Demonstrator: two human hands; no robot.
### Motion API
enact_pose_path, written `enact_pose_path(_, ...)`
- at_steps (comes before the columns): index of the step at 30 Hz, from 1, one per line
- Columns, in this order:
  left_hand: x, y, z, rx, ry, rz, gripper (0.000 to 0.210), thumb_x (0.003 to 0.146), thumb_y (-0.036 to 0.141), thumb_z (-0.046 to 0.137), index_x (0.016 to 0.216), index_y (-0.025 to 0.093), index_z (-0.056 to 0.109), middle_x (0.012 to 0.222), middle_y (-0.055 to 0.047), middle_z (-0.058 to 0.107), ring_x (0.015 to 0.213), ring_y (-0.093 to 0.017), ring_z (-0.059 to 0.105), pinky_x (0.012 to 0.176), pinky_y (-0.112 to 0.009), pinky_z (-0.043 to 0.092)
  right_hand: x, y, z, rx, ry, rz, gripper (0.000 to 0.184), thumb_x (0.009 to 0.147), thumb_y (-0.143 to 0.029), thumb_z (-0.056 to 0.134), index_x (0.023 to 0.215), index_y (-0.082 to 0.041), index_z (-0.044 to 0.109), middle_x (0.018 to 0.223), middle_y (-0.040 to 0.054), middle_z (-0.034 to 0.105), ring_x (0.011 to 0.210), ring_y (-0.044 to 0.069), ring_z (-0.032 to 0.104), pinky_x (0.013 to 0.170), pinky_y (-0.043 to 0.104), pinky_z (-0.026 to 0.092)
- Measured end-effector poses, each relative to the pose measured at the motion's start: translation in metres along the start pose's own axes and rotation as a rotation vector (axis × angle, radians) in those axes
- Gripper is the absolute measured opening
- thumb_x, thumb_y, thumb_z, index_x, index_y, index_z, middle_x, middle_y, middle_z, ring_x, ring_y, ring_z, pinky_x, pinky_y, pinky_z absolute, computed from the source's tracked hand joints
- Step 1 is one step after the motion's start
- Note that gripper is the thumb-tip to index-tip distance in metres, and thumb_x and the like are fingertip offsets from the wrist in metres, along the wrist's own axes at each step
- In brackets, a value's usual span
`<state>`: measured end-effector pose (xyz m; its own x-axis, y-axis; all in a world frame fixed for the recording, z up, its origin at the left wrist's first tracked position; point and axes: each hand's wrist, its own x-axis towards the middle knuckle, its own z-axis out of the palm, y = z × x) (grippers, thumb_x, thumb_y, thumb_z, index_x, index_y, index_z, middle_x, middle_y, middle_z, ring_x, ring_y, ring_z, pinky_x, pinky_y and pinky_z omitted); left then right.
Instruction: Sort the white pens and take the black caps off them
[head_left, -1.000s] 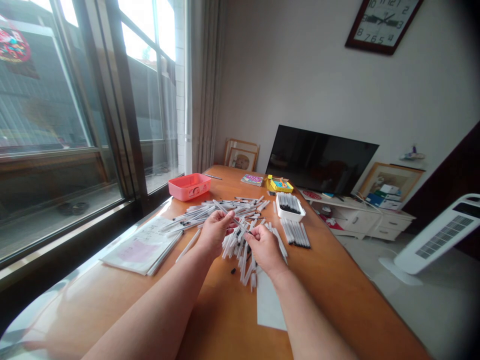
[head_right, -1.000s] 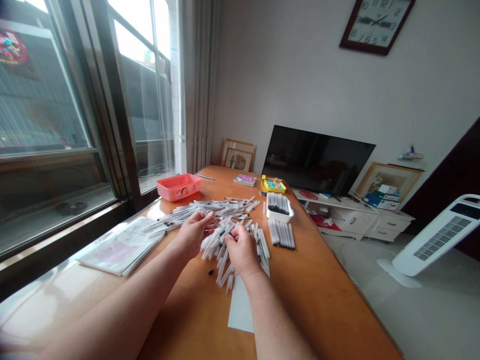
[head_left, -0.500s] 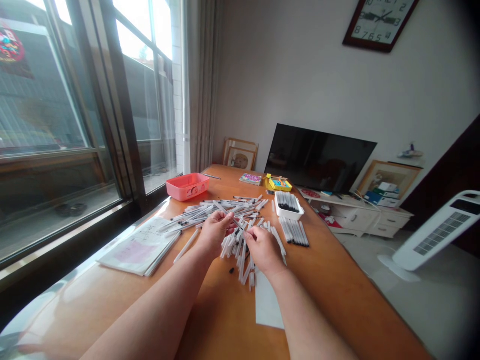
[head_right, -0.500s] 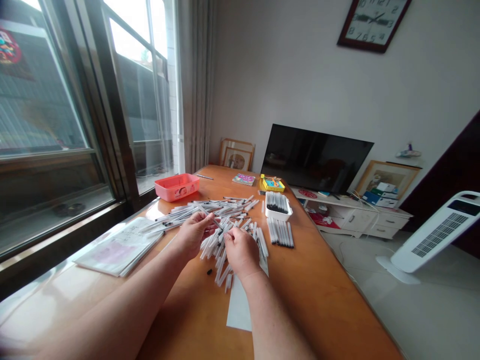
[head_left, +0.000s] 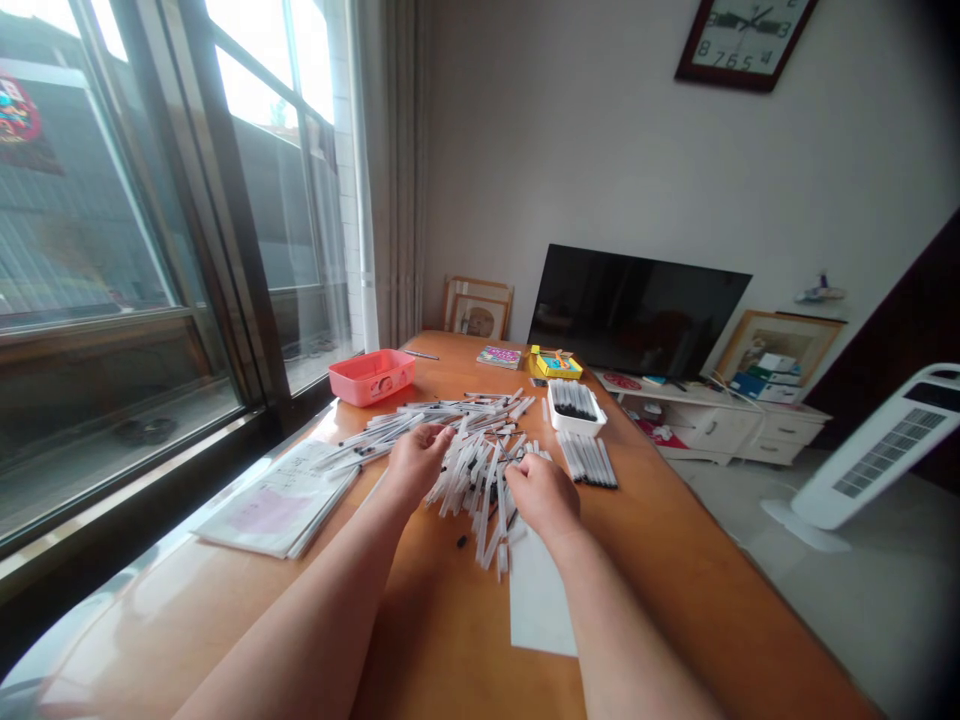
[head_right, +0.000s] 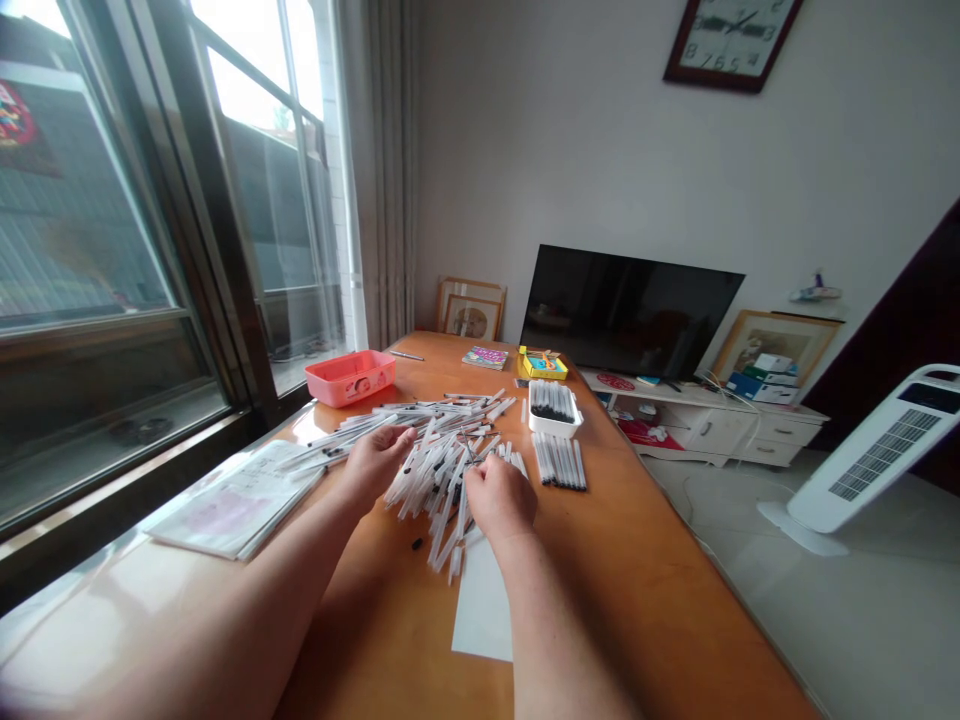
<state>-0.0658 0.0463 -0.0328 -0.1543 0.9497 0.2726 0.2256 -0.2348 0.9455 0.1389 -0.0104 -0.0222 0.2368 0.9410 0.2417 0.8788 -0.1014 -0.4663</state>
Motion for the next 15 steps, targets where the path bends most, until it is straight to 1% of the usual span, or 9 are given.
enact_pose_path(2,0.003,-0.004,-0.007,0.204,0.065,0.024,0.025,0.078,0.045,0.071,0.092,0.024,0.074,0.080,-0.008,0.071,0.075,-0.025,0.061,0.070,-0.031,0.039,0.000,0.002,0.001,-0.004,-0.008,-0.003,0.034,0.091,-0.044,0.054,0.071,-0.023,0.070,0.074,0.0074,0.072,0.068,0.020,0.061,0.055,0.029,0.027)
enact_pose_path(3,0.005,-0.006,-0.011,0.346,0.092,0.024,0.023,0.079,0.040,0.068,0.095,0.025,0.074,0.086,-0.009,0.072,0.081,-0.027,0.062,0.073,-0.033,0.039,0.001,0.002,0.001,-0.002,-0.015,-0.006,0.036,0.092,-0.045,0.053,0.071,-0.023,0.071,0.076,0.0082,0.072,0.070,0.021,0.062,0.055,0.029,0.027)
enact_pose_path(5,0.008,-0.010,-0.019,0.646,0.085,0.031,0.022,0.081,0.034,0.063,0.099,0.027,0.074,0.099,-0.012,0.074,0.093,-0.032,0.062,0.078,-0.037,0.039,0.000,0.003,0.002,0.012,-0.030,-0.012,0.036,0.093,-0.046,0.052,0.073,-0.023,0.072,0.078,0.0089,0.073,0.072,0.021,0.063,0.056,0.029,0.028)
enact_pose_path(7,0.010,-0.013,-0.023,0.866,0.043,0.027,0.021,0.081,0.032,0.061,0.097,0.028,0.075,0.108,-0.013,0.073,0.101,-0.035,0.060,0.083,-0.040,0.038,0.000,0.003,0.004,0.038,-0.045,-0.026,0.034,0.092,-0.044,0.053,0.074,-0.023,0.073,0.079,0.0082,0.074,0.073,0.021,0.063,0.056,0.029,0.028)
enact_pose_path(10,0.009,-0.014,-0.023,0.998,-0.020,0.007,0.022,0.081,0.034,0.060,0.096,0.028,0.075,0.115,-0.014,0.070,0.107,-0.038,0.057,0.086,-0.043,0.038,-0.001,0.001,0.006,0.081,-0.075,-0.050,0.028,0.090,-0.040,0.055,0.078,-0.025,0.075,0.078,0.0058,0.075,0.072,0.020,0.063,0.056,0.028,0.029)
enact_pose_path(13,0.007,-0.010,-0.021,1.022,-0.063,-0.005,0.021,0.079,0.031,0.060,0.093,0.026,0.075,0.113,-0.016,0.068,0.107,-0.039,0.056,0.084,-0.043,0.038,-0.002,0.000,0.008,0.116,-0.108,-0.074,0.025,0.088,-0.037,0.055,0.079,-0.026,0.076,0.078,0.0047,0.075,0.072,0.019,0.062,0.057,0.027,0.029)
enact_pose_path(15,0.007,-0.007,-0.020,1.021,-0.073,-0.010,0.018,0.076,0.030,0.062,0.088,0.025,0.075,0.109,-0.017,0.068,0.106,-0.040,0.056,0.082,-0.043,0.038,-0.002,0.000,0.009,0.135,-0.103,-0.081,0.025,0.088,-0.035,0.055,0.080,-0.025,0.076,0.078,0.0049,0.075,0.072,0.019,0.062,0.057,0.027,0.029)
